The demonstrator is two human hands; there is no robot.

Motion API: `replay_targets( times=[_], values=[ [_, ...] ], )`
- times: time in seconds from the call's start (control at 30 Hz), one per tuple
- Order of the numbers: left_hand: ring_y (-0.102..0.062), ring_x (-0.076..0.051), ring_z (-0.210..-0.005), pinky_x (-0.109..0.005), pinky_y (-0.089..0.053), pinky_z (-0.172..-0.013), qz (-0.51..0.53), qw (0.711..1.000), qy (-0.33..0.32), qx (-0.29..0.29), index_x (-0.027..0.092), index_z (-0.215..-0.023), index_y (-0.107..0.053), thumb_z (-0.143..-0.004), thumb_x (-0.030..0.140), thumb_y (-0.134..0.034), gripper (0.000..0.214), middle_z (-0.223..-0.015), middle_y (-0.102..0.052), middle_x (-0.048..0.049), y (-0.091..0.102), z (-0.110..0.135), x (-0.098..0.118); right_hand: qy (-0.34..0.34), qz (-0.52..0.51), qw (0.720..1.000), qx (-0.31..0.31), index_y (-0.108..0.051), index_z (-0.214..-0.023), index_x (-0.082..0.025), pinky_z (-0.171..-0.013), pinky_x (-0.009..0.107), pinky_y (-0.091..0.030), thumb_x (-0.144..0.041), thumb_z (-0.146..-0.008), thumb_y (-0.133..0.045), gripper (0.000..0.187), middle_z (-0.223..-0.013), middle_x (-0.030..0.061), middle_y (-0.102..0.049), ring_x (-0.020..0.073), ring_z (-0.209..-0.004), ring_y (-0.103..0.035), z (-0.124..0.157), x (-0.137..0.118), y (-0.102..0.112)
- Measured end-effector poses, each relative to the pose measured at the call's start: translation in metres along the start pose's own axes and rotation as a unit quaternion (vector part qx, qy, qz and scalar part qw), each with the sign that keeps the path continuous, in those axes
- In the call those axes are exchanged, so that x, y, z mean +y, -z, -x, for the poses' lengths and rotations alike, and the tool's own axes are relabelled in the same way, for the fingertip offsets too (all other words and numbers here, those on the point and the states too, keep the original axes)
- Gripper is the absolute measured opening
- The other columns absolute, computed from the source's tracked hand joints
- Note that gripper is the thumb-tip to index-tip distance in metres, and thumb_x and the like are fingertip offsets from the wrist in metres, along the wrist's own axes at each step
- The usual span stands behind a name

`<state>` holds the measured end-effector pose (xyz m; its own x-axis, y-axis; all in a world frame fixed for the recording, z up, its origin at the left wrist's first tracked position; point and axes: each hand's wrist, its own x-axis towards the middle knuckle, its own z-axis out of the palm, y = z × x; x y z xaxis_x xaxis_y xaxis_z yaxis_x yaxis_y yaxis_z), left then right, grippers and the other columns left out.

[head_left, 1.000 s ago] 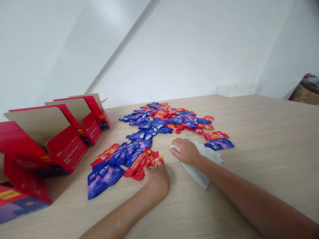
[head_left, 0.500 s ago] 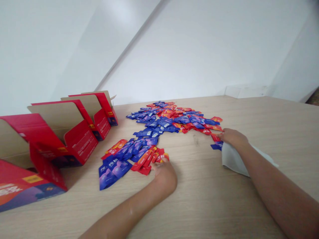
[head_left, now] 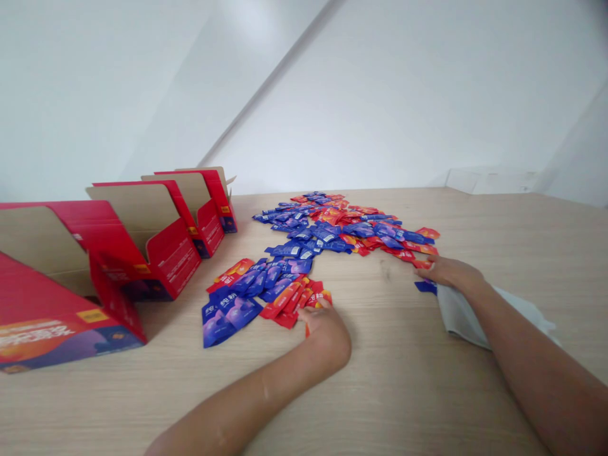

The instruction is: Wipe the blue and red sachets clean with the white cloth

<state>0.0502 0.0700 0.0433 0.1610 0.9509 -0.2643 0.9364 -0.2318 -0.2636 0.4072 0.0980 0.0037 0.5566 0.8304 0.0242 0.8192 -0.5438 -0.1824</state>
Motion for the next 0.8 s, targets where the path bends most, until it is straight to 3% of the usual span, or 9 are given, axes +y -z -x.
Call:
replay_targets(
  times=[0.17, 0.3, 0.53, 0.67, 0.8],
  values=[
    [-0.047, -0.041, -0.113, -0.06, -0.032, -0.094, 0.003, 1.0, -0.005, 0.002, 0.013, -0.136, -0.033, -0.062, 0.017, -0.065, 0.081, -0.126, -0.051, -0.0253, -0.001, 0.002, 0.001, -0.018, 0.052, 0.998, -0.004, -0.066, -0.093, -0.014, -0.072, 0.044, -0.044, -0.046, -0.074, -0.049, 0.041, -0.101, 0.0221, -0.063, 0.0352, -0.091, -0.06, 0.013, -0.023, -0.001],
    [-0.048, -0.041, -0.112, -0.061, -0.032, -0.094, 0.013, 1.0, -0.005, -0.002, 0.01, -0.136, -0.031, -0.064, 0.017, -0.064, 0.079, -0.122, -0.053, -0.027, 0.001, 0.003, 0.001, -0.023, 0.07, 0.997, 0.012, -0.065, -0.095, -0.012, -0.072, 0.042, -0.045, -0.035, -0.076, -0.047, 0.034, -0.102, 0.0225, -0.062, 0.0343, -0.093, -0.06, 0.024, -0.038, 0.003],
    [-0.047, -0.04, -0.114, -0.058, -0.031, -0.097, 0.019, 1.0, -0.001, -0.009, 0.012, -0.136, -0.031, -0.064, 0.016, -0.063, 0.078, -0.123, -0.053, -0.024, 0.005, 0.006, 0.003, -0.03, 0.078, 0.994, 0.068, -0.055, -0.112, -0.012, -0.066, 0.04, -0.045, -0.03, -0.084, -0.038, 0.038, -0.094, 0.022, -0.064, 0.0332, -0.085, -0.062, 0.047, -0.059, 0.042],
    [-0.048, -0.038, -0.115, -0.057, -0.032, -0.096, 0.025, 0.999, 0.017, -0.017, 0.014, -0.136, -0.031, -0.07, 0.019, -0.058, 0.072, -0.124, -0.053, -0.0223, 0.008, 0.005, 0.004, 0.057, 0.088, 0.986, 0.13, -0.053, -0.118, -0.017, -0.064, 0.037, -0.043, -0.035, -0.083, -0.041, 0.041, -0.092, 0.0178, -0.066, 0.0314, -0.079, -0.062, 0.09, -0.1, 0.066],
    [-0.049, -0.038, -0.112, -0.054, -0.033, -0.097, 0.037, 0.999, 0.022, -0.027, 0.008, -0.136, -0.03, -0.069, 0.022, -0.06, 0.074, -0.121, -0.055, -0.0247, 0.01, 0.004, 0.003, 0.267, 0.096, 0.952, 0.111, -0.056, -0.111, -0.021, -0.069, 0.032, -0.041, -0.022, -0.082, -0.041, 0.033, -0.097, 0.0106, -0.066, 0.0242, -0.084, -0.061, 0.144, -0.15, 0.063]
  ],
)
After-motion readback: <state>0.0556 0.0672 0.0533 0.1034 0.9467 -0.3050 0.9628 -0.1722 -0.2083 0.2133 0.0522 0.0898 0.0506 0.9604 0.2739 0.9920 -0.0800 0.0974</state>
